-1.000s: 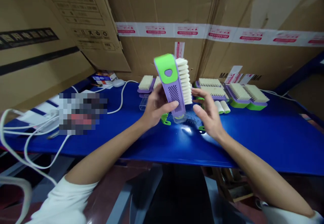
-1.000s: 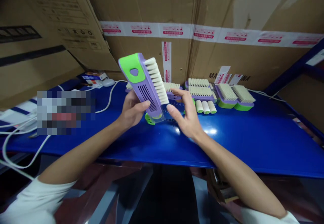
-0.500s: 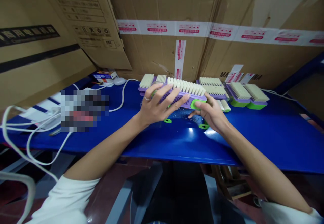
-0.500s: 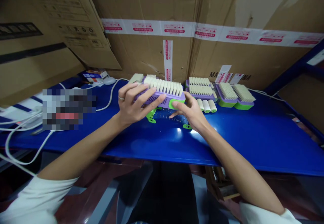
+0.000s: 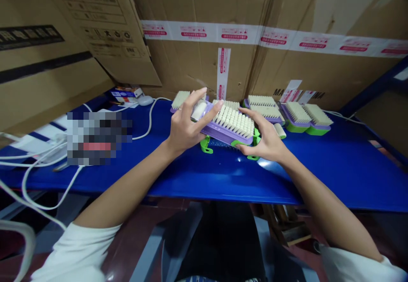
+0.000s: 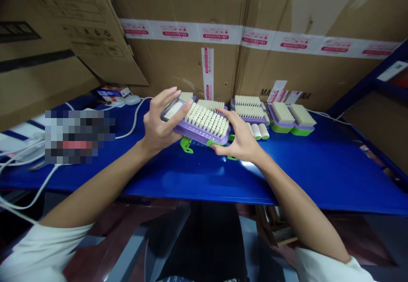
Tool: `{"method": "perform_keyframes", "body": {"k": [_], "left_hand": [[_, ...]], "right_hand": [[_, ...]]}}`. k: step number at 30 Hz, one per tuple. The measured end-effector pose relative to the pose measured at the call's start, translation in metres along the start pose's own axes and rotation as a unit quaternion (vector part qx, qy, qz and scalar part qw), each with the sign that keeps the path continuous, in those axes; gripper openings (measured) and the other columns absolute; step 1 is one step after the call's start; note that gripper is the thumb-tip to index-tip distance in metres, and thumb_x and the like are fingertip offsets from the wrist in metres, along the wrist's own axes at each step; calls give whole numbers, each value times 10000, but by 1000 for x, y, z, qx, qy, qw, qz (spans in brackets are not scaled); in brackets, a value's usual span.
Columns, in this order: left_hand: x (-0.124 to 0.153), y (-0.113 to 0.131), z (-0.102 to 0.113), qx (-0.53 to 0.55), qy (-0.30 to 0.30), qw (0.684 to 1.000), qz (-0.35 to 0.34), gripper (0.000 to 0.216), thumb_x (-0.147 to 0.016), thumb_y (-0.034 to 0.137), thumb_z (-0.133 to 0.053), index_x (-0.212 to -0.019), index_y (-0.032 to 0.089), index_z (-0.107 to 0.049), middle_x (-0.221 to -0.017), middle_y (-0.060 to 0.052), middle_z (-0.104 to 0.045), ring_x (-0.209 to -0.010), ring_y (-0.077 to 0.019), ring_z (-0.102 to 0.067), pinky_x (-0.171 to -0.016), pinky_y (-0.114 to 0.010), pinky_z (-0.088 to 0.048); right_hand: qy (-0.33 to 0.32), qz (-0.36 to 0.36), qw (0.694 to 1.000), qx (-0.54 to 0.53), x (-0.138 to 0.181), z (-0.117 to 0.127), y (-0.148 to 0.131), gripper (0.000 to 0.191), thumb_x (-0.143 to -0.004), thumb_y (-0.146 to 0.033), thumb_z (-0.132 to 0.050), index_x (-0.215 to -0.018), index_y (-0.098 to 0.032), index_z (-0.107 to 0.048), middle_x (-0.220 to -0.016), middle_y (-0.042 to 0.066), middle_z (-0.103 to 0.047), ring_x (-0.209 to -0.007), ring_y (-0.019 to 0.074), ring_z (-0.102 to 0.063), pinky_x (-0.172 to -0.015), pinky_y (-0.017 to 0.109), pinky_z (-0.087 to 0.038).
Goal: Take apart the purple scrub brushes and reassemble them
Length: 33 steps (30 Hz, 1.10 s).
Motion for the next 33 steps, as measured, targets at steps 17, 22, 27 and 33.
{"method": "perform_keyframes", "body": {"k": [17,22,27,33], "left_hand": [[-2,-38,17,-4,-42,999,21,489,-1012,674,-834,-1281,266,-841,-1244,-129,-803,-1480,-482,-740,-1318,-776,-536],[-6,-43,18,-17,-47,999,5,567,-1087,769,-679,-1357,286,-808,-1282,-112,-786,-1497,-466,-748,-1271,-786,-559],[-10,-51,12,-9,-39,999,30,644,-1003,806,-748,-1308,242,-818,-1253,-130,-838,-1428,-493,-789,-1283,-807,-540],[-9,-51,4,-22,-40,999,6,627,-1069,777,-630,-1375,257,-800,-1314,-100,-822,-1394,-449,-822,-1219,-791,-586]], "right_hand": [[33,62,996,51,4,6,-14,864,-652,-373,-960,-1490,-308,-763,-1237,111,-747,-1106,380,-710,-1006,652,-677],[26,59,997,51,3,8,-16,884,-669,-417,-978,-1517,-296,-760,-1311,131,-771,-1185,419,-717,-1093,692,-651],[-1,6,1000,14,-3,18,-15,890,-697,-508,-1024,-1519,-317,-741,-1434,101,-778,-1213,392,-742,-990,595,-687],[16,2,1000,5,0,18,-18,860,-674,-610,-1085,-1400,-320,-728,-1243,81,-773,-976,294,-711,-804,506,-690]]}}
Point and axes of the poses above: each hand's wrist, its own x-axis away from the middle knuckle, its own z-axis out of the back of the hand, y = z × x, the point moved 3 cm from there along -x, towards the middle knuckle
